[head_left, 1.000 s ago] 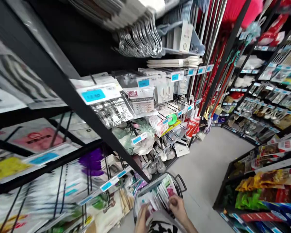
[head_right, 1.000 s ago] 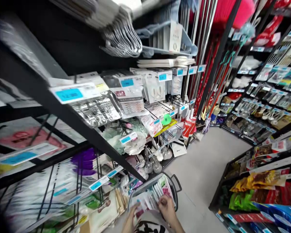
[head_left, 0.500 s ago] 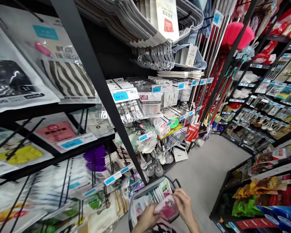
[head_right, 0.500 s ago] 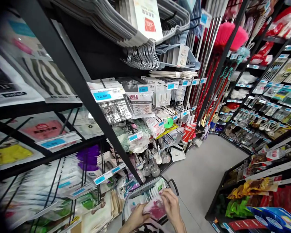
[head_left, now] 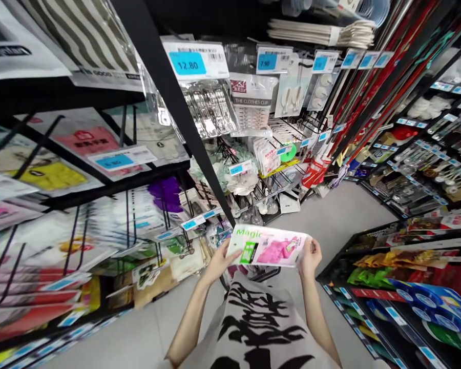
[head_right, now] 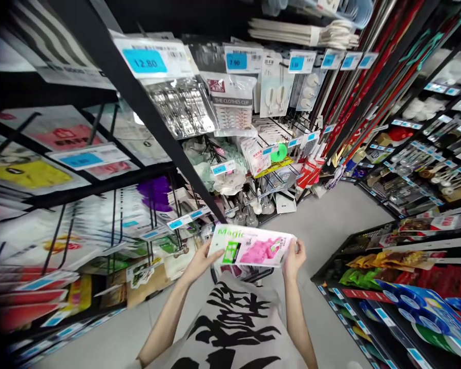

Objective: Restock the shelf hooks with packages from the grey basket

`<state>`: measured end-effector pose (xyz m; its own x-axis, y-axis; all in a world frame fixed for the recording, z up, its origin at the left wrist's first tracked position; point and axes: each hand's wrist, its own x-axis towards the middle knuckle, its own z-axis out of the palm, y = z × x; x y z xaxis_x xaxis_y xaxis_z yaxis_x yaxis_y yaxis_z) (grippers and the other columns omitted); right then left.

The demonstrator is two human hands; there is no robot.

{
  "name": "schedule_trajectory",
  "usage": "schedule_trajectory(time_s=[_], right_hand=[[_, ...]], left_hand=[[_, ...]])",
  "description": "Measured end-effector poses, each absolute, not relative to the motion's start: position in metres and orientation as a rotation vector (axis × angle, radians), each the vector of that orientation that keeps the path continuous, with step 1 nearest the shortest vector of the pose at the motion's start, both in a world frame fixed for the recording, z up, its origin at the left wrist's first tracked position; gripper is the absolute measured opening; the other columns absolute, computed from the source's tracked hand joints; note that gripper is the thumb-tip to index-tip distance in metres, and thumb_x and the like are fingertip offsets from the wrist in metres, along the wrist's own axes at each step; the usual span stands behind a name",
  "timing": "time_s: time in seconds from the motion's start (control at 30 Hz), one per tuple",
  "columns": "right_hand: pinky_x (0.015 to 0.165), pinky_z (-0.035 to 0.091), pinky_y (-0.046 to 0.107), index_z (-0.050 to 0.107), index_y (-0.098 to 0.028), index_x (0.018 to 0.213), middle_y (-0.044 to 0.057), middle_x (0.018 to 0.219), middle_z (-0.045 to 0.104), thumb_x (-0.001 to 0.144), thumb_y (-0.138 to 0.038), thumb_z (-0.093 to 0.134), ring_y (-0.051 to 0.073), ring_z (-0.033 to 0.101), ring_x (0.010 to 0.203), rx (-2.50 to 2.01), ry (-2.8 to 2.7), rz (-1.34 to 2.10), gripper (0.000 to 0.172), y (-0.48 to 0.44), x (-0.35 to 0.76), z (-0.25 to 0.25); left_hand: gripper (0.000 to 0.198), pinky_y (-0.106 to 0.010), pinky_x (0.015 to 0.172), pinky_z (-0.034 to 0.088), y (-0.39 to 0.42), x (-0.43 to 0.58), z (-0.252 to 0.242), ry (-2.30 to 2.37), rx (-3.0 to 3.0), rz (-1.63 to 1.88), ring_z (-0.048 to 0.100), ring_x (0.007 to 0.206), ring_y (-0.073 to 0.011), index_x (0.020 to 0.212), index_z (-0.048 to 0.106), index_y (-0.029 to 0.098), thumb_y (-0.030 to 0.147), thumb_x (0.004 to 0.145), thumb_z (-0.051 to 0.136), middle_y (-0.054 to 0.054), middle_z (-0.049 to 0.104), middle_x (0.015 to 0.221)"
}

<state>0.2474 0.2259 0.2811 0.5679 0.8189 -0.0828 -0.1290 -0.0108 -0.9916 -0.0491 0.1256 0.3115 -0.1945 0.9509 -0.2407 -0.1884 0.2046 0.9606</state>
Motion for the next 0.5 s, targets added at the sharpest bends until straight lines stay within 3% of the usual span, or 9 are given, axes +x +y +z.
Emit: schedule_trajectory(time_s=[0.07, 0.17, 0.3, 0.4, 0.5], right_hand=[[0.071, 0.053, 0.029, 0.063, -0.02, 0.099, 0.004, 0.093, 0.069, 0.067, -0.054, 0.083, 0.018, 0.063, 0.078, -1.313, -0.537, 0.927, 0.051, 0.227, 0.241, 0.28], [0.067, 0.054, 0.028, 0.064, -0.022, 0.097, 0.0, 0.085, 0.071, 0.064, -0.049, 0.088, 0.017, 0.065, 0.072, -1.265, -0.462, 1.141, 0.049, 0.223, 0.24, 0.285], [0.067, 0.057, 0.032, 0.069, -0.02, 0.1, 0.006, 0.094, 0.078, 0.064, -0.042, 0.093, 0.022, 0.071, 0.075, -1.227, -0.583, 1.569, 0.049, 0.209, 0.247, 0.296], [0.07, 0.058, 0.035, 0.073, -0.017, 0.098, 0.009, 0.094, 0.079, 0.061, -0.037, 0.097, 0.025, 0.073, 0.077, -1.233, -0.679, 1.722, 0.048, 0.199, 0.249, 0.3], [0.067, 0.056, 0.032, 0.073, -0.018, 0.087, 0.006, 0.086, 0.078, 0.062, -0.035, 0.097, 0.022, 0.07, 0.071, -1.177, -0.7, 1.783, 0.039, 0.197, 0.245, 0.296]], left_hand=[[0.058, -0.035, 0.062, 0.064, 0.132, -0.049, 0.315, 1.345, 0.821, 1.233, 0.075, 0.081, -0.0269, 0.119, 0.068, 0.016, 0.043, 0.072, 0.086, -0.012, 0.076, 0.111], [0.045, -0.034, 0.052, 0.062, 0.136, -0.05, 0.314, 1.371, 0.758, 1.257, 0.074, 0.068, -0.0257, 0.104, 0.073, 0.012, 0.046, 0.075, 0.083, -0.013, 0.078, 0.098], [0.046, -0.034, 0.05, 0.062, 0.128, -0.058, 0.317, 1.401, 0.614, 1.328, 0.072, 0.064, -0.0257, 0.092, 0.074, 0.01, 0.048, 0.069, 0.088, -0.012, 0.077, 0.081], [0.049, -0.033, 0.05, 0.062, 0.12, -0.066, 0.326, 1.381, 0.567, 1.336, 0.073, 0.065, -0.0259, 0.094, 0.074, 0.01, 0.042, 0.062, 0.093, -0.013, 0.078, 0.083], [0.052, -0.032, 0.054, 0.062, 0.118, -0.071, 0.336, 1.293, 0.535, 1.447, 0.074, 0.07, -0.0258, 0.1, 0.075, 0.011, 0.038, 0.06, 0.095, -0.014, 0.079, 0.091]])
